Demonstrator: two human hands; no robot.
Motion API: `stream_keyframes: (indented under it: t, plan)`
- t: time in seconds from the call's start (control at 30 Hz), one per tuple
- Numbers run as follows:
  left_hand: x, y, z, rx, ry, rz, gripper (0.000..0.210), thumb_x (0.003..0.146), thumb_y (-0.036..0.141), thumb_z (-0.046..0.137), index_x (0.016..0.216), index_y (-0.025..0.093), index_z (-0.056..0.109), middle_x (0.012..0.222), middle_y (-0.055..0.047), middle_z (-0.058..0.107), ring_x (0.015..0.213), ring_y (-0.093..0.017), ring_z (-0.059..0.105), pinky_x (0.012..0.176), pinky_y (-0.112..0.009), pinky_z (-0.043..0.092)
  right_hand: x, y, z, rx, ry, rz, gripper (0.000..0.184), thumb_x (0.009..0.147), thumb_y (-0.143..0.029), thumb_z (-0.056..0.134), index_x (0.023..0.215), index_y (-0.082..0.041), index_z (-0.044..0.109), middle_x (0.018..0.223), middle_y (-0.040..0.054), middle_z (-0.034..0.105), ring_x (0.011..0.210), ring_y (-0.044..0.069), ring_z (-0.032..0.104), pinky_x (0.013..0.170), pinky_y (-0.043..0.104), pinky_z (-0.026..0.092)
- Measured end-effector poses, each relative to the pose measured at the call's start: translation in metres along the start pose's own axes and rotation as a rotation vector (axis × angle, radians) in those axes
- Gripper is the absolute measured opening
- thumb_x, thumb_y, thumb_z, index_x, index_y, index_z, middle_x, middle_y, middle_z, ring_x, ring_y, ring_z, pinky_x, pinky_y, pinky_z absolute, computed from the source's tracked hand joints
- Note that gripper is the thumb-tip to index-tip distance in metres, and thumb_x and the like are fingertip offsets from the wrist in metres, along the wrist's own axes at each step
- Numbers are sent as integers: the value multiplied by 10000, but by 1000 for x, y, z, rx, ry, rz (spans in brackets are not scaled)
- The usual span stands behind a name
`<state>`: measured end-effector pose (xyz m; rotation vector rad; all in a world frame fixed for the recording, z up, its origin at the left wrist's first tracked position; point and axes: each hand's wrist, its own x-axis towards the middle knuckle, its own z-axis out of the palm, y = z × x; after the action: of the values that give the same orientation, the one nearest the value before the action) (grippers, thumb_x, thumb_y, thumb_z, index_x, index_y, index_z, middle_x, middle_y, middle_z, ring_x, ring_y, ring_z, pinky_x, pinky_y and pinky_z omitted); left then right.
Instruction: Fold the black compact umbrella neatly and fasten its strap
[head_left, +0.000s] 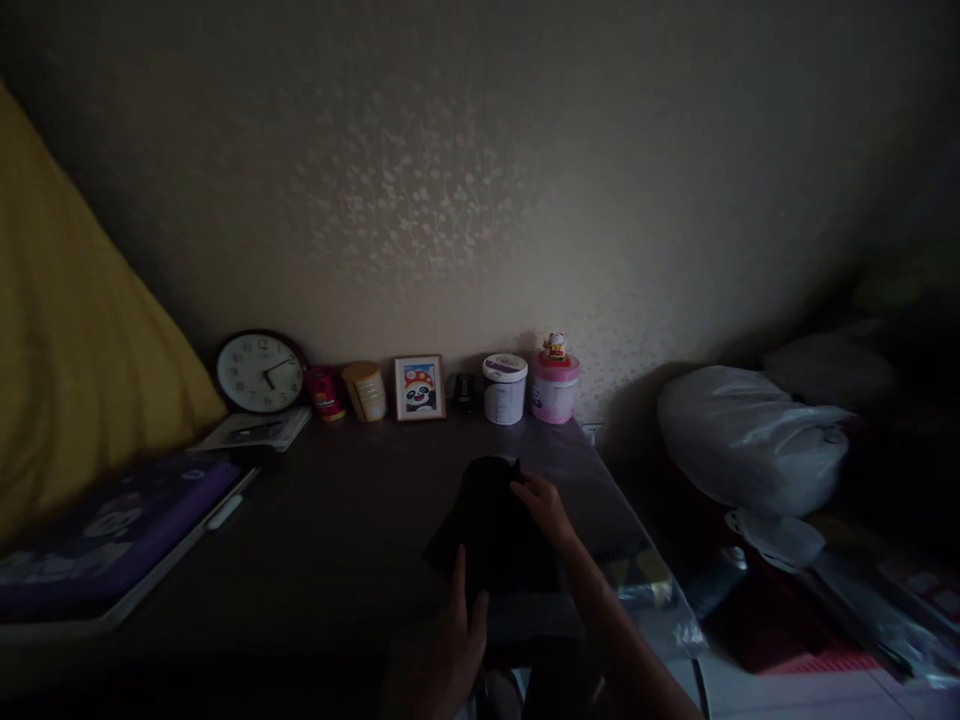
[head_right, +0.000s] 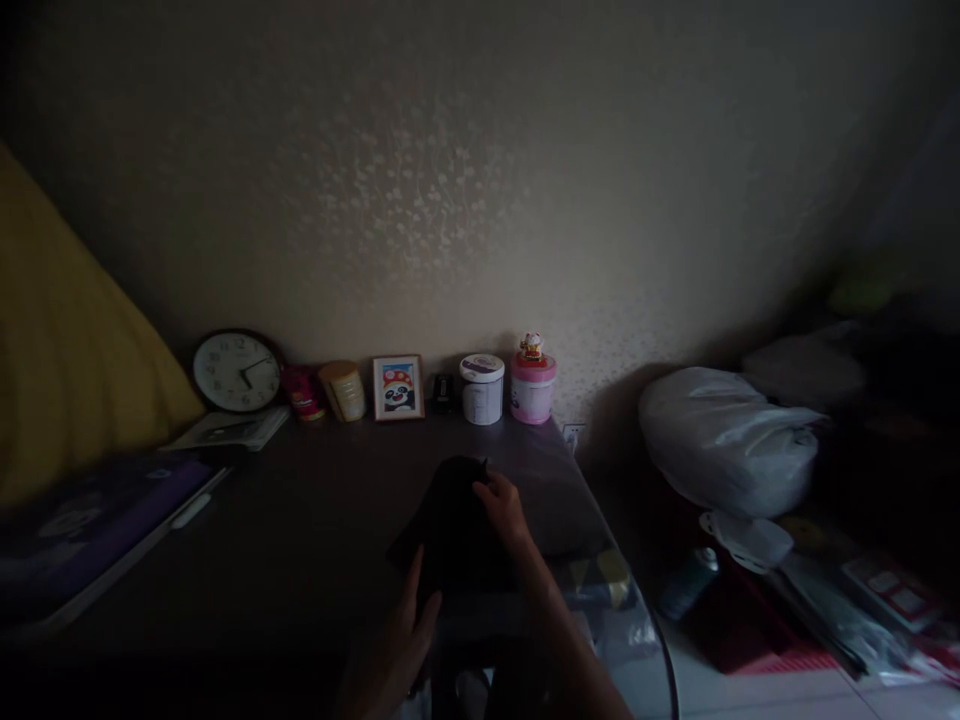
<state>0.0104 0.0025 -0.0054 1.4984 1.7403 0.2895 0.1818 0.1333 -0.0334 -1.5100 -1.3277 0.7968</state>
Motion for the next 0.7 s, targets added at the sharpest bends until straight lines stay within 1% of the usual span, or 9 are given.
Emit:
stream_keyframes:
  t: [0.1,0.17,0.23,0.37,0.43,0.5,0.63,0.7]
  plan:
    - [3,-7,3,-9,-11,18,575,883,413,222,1396,228,40,1320,-64,448,1033,-166,566,854,-265,389,4,-5,12,-7,-7,4,487,629,-436,594,966,-87,645,679,38,629,662,183,570,604,276,436]
    - [5,-11,5,42,-17,3,588,872,459,228,1393,262,39,1280,-73,493,969,-199,599,827,-315,405,6,-8,20,-19,-21,5,495,639,-430,591,986,-81,637,715,50,639,688,187,580,614,274,441]
    - [6,-13,5,85,-6,2,591,866,473,238,1390,278,49,1269,-79,504,939,-215,611,823,-342,405,6,-10,28,-43,-39,6,494,651,-417,587,1001,-72,630,732,57,642,699,187,585,622,272,443]
    - [4,-12,3,67,2,20,602,870,434,264,1395,207,77,1284,-94,484,976,-187,593,839,-293,392,7,-12,42,-115,-77,24,444,668,-350,588,1009,-68,624,732,65,649,692,183,594,627,269,446]
    - [3,-12,1,72,19,38,609,864,448,274,1394,209,92,1270,-88,500,992,-189,584,842,-292,389,7,-11,47,-156,-88,39,413,677,-320,587,1012,-81,621,762,74,657,717,188,605,633,268,449]
    - [2,-13,1,81,36,50,614,859,473,270,1393,222,102,1231,-86,536,961,-195,598,831,-303,394,7,-10,51,-198,-99,45,397,684,-307,590,1022,-100,614,801,80,662,756,195,612,650,270,450]
    - [3,-16,2,72,-7,6,634,854,508,247,1393,212,96,1149,-91,596,835,-181,633,775,-295,415,5,-9,56,-274,-138,34,411,698,-289,589,1061,-97,581,819,87,669,772,196,617,654,267,442]
    - [4,-16,3,90,-18,-1,626,853,508,248,1391,213,121,1179,-94,576,864,-188,628,786,-302,411,3,-10,56,-298,-175,20,407,726,-290,560,1082,-91,559,783,76,675,738,182,622,630,256,439]
